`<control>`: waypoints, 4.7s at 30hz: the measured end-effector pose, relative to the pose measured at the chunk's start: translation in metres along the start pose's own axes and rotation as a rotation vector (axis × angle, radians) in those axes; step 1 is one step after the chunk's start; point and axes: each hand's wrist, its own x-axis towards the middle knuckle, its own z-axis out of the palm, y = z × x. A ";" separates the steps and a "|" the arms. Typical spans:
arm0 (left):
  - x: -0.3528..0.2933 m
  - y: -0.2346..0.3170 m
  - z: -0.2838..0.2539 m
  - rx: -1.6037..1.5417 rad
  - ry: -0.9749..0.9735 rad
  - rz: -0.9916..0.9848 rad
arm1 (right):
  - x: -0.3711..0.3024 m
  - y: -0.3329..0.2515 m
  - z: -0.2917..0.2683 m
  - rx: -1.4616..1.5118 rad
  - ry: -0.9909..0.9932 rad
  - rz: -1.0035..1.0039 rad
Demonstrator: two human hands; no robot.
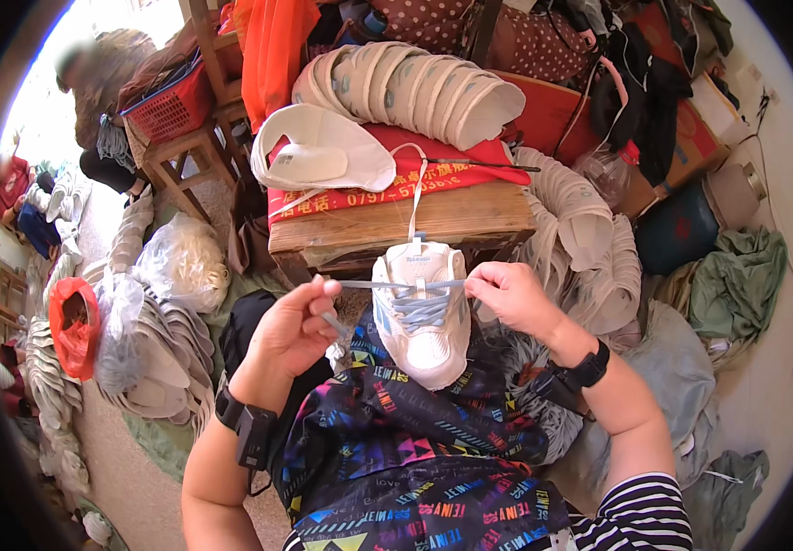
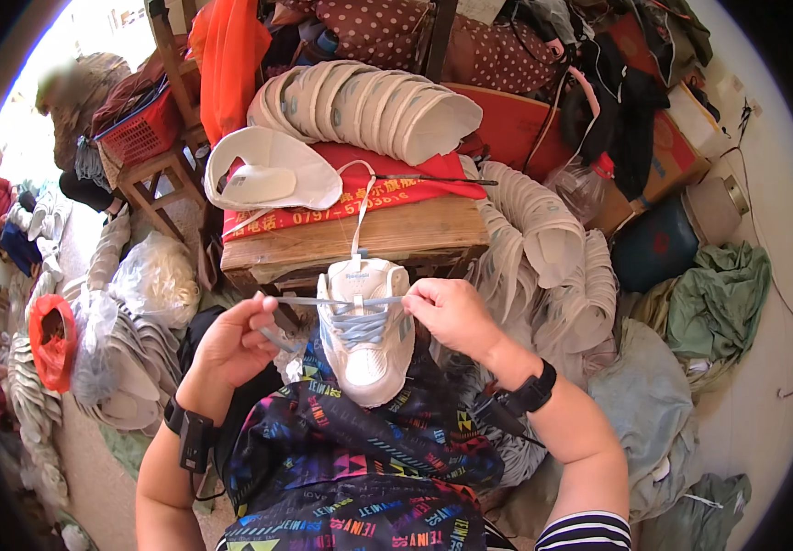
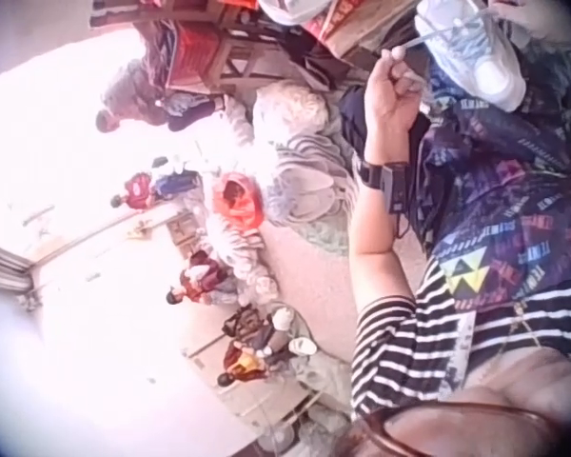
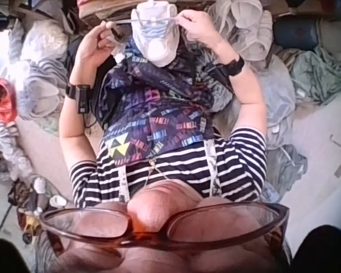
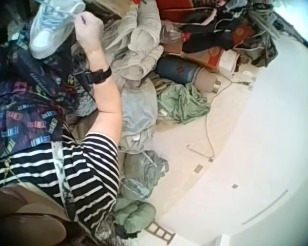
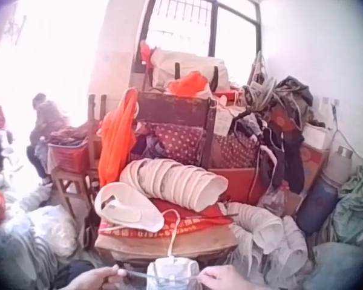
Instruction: Lace a white athletic shoe in a manufacturing or assembly setting.
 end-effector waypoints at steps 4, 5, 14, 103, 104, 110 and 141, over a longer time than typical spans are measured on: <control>0.004 0.018 -0.025 -0.226 -0.103 0.189 | -0.002 0.013 -0.004 0.093 -0.003 0.271; 0.005 0.027 -0.036 -0.229 -0.097 0.220 | -0.001 0.024 0.001 0.165 0.101 0.130; -0.017 0.098 -0.113 -0.484 0.456 0.407 | -0.004 0.049 -0.023 1.474 0.382 0.166; 0.054 0.027 0.052 1.941 -0.602 0.727 | 0.079 -0.007 -0.019 -0.342 -0.626 -0.012; 0.054 0.026 0.052 1.867 -0.592 0.633 | 0.075 -0.005 -0.020 -0.344 -0.627 -0.011; 0.067 0.006 0.028 1.495 -0.463 0.636 | 0.041 -0.006 -0.004 0.252 -0.231 0.237; 0.031 0.011 0.084 0.288 -0.141 0.530 | 0.044 -0.075 0.005 0.804 0.038 -0.047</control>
